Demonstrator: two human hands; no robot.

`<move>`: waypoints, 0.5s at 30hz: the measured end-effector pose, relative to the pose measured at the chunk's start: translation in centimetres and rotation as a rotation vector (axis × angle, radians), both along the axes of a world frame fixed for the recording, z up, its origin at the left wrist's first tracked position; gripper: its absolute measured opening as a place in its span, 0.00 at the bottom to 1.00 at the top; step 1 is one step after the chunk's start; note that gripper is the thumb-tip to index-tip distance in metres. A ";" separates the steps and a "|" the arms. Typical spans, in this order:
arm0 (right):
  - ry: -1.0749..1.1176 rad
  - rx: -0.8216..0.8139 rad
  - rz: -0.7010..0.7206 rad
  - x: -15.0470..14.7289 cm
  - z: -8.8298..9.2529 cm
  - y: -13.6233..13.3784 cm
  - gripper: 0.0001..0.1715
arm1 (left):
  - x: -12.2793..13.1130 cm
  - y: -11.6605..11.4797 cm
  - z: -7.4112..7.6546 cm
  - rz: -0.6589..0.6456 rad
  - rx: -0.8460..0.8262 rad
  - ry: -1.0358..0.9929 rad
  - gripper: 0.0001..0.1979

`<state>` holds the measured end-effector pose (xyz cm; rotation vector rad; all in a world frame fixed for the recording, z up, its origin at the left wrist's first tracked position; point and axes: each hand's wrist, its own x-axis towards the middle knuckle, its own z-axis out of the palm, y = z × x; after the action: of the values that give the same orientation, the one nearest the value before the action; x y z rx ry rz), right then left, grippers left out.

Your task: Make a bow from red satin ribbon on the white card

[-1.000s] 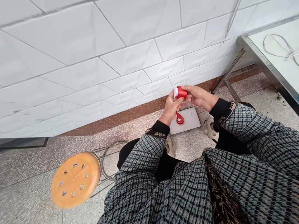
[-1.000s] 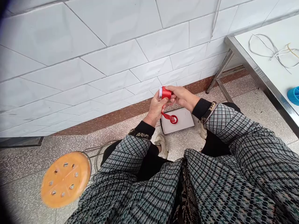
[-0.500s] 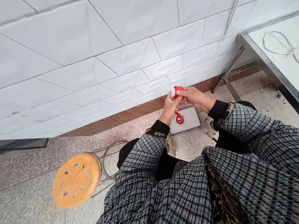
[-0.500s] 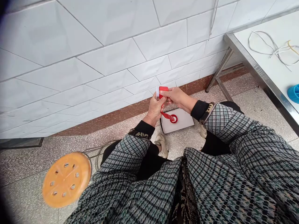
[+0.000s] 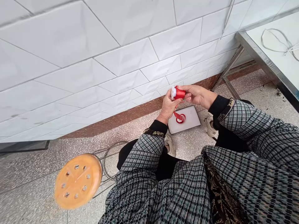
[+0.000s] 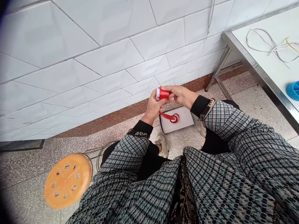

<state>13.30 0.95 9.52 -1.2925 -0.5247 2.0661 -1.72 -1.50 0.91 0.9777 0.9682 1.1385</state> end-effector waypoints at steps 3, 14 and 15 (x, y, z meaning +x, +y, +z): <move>0.013 -0.032 -0.014 0.0 0.1 -0.1 0.16 | 0.2 -0.1 -0.1 0.011 0.011 -0.018 0.36; -0.168 0.173 -0.017 -0.9 -0.1 -1.4 0.18 | 0.7 -0.6 0.0 0.040 -0.051 -0.080 0.28; -0.163 0.170 -0.036 -0.9 -0.1 -1.2 0.18 | 0.7 -0.7 0.0 0.024 -0.050 -0.074 0.28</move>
<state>12.42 -0.28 9.39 -1.3647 -0.7286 1.8531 -0.97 -2.17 0.96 0.8802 0.9469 1.1567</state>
